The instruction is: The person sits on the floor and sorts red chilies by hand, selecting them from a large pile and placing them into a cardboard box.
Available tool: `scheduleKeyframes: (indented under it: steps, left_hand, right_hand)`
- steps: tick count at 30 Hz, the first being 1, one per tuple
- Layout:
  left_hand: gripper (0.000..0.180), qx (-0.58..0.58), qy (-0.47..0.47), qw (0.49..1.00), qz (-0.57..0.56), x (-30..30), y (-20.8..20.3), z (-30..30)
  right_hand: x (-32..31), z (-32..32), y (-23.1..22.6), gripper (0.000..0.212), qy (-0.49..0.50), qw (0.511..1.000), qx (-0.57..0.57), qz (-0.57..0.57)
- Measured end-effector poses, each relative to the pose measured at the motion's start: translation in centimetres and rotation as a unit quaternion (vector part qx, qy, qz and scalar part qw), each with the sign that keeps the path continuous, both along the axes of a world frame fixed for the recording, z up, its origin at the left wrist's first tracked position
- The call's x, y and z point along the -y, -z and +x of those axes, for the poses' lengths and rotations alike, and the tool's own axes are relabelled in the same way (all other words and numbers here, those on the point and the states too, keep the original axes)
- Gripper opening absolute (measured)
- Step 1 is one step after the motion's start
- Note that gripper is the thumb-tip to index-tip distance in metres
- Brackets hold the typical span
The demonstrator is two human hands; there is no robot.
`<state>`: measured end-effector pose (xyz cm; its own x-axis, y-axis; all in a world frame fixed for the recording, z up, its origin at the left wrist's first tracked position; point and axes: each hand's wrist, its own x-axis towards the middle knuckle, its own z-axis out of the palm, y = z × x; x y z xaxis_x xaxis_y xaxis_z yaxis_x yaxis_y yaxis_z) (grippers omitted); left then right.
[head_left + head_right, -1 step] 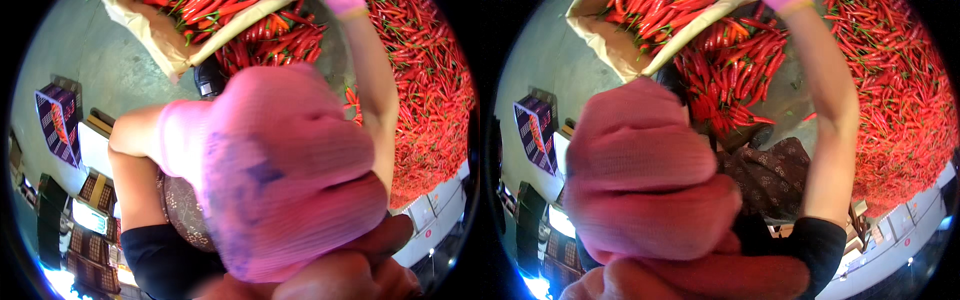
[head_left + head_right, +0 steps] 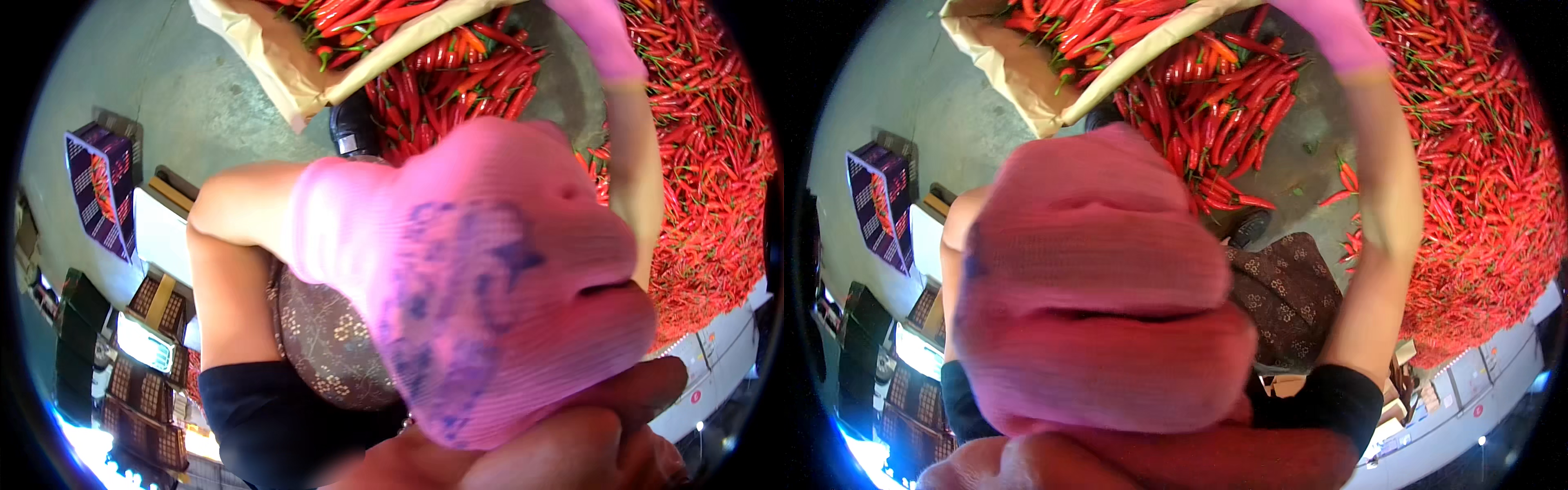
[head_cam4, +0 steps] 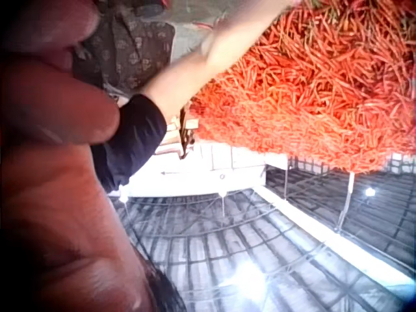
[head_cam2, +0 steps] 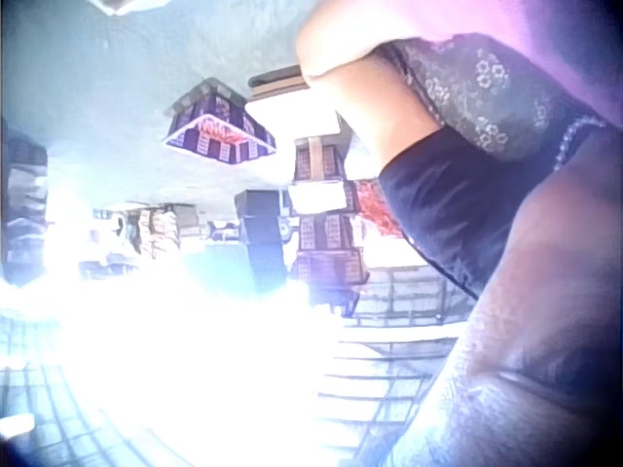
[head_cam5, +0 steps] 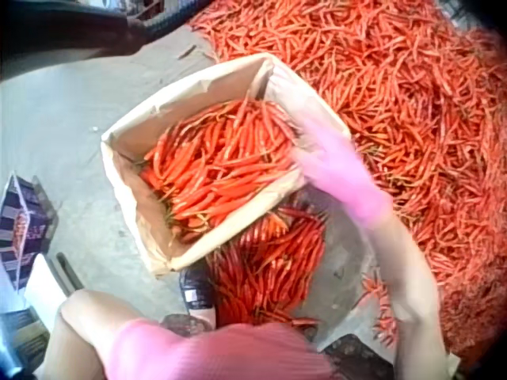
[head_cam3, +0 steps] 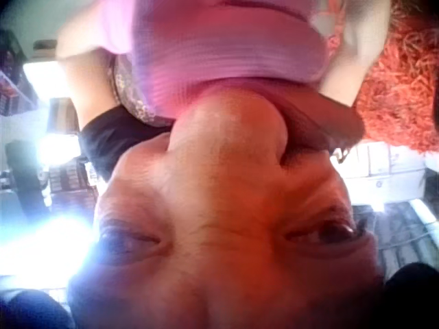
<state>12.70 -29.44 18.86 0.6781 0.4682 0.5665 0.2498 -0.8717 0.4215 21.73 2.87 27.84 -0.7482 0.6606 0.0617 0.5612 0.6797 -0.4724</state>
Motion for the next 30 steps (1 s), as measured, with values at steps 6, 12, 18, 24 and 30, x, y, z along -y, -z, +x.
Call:
scheduleKeyframes:
  steps: [6,12,18,24,30]
  left_hand:
    - [0.051,-0.029,-0.051,0.997,0.04,-3.1,-2.8,-4.9]
    - [0.051,0.012,-0.308,0.948,0.083,-16.9,-7.1,-10.8]
    - [0.056,-0.334,-0.374,0.856,0.122,-27.0,6.7,-10.7]
    - [0.053,-0.194,-0.418,0.886,-0.045,-30.0,7.7,-15.5]
    - [0.047,-0.274,-0.217,0.936,-0.028,-30.4,-1.7,-5.1]
  right_hand:
    - [9.6,22.1,6.1,0.045,0.138,0.982,0.111,-0.072]
    - [37.2,38.3,12.3,0.045,0.427,0.812,0.131,-0.375]
    - [50.0,35.6,15.9,0.046,0.432,0.742,0.158,-0.488]
    - [44.5,37.0,20.5,0.047,0.49,0.788,0.087,-0.363]
    - [26.7,41.8,22.7,0.061,0.646,0.751,0.079,-0.111]
